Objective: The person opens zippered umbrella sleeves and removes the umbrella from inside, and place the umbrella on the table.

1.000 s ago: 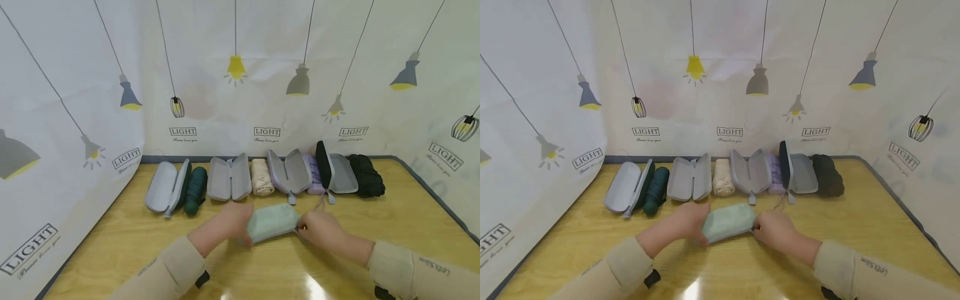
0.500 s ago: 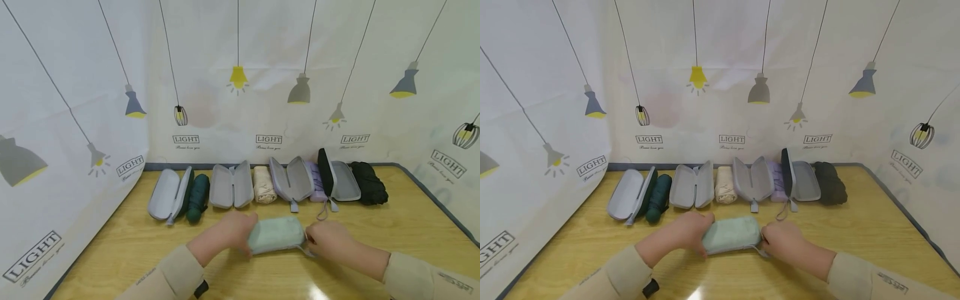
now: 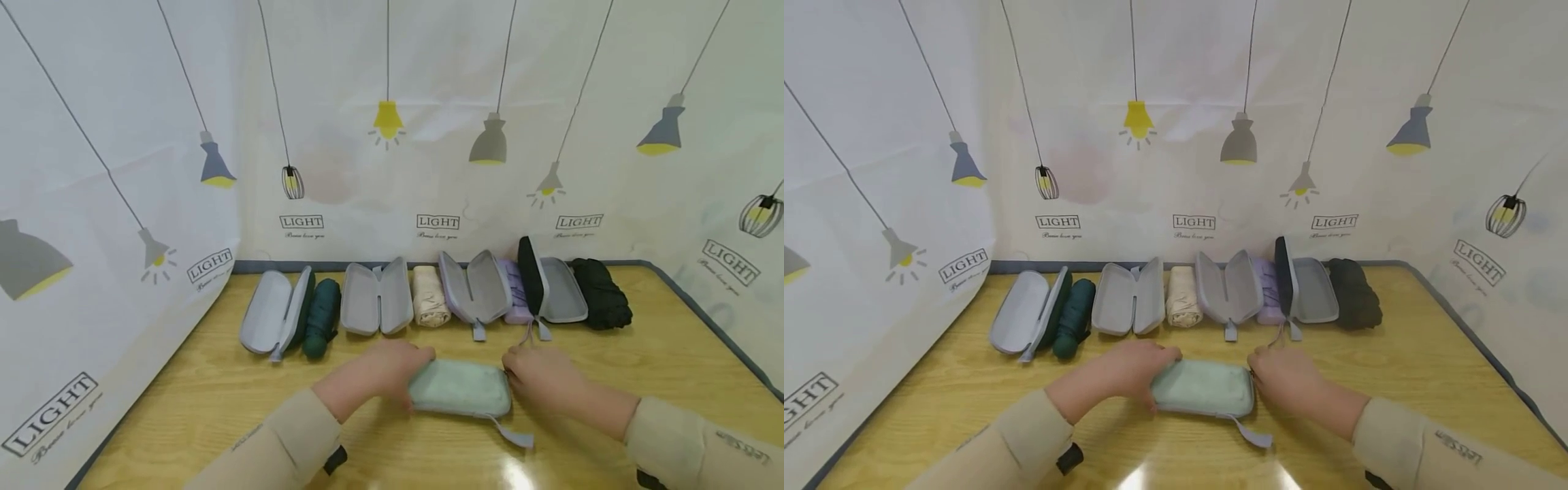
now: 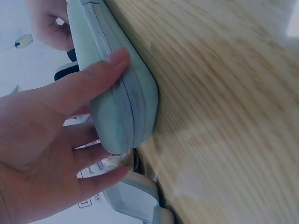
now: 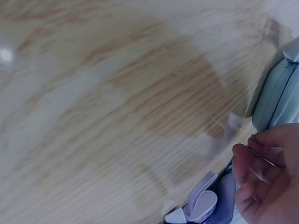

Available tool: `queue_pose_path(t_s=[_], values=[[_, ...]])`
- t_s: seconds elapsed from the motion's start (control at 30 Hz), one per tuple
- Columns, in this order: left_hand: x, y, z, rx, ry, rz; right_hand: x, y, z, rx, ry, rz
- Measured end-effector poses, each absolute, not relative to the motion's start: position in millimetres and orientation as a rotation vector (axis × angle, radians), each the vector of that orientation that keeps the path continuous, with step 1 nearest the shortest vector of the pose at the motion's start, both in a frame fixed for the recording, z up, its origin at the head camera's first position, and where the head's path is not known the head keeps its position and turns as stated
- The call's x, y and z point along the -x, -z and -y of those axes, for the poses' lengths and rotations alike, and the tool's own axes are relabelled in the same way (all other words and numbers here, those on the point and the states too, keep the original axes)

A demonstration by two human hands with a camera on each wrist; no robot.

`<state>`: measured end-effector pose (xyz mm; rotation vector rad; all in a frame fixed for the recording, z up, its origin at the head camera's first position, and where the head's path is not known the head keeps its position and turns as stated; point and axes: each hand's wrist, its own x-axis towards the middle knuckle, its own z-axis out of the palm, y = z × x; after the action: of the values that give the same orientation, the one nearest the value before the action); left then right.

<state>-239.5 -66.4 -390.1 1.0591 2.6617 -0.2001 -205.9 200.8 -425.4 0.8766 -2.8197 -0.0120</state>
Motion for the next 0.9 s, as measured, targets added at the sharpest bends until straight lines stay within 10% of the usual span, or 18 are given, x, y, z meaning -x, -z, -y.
queue_pose_path(t_s=[0.5,0.9], values=[[191.8,393.9,-3.2,-2.139,0.553,-2.493,210.0,421.9,-206.3,-0.870,0.051,2.817],[179.3,407.7,-14.5,-2.116,0.355,-2.401,204.5,427.0,-205.5,-0.860,0.023,2.861]])
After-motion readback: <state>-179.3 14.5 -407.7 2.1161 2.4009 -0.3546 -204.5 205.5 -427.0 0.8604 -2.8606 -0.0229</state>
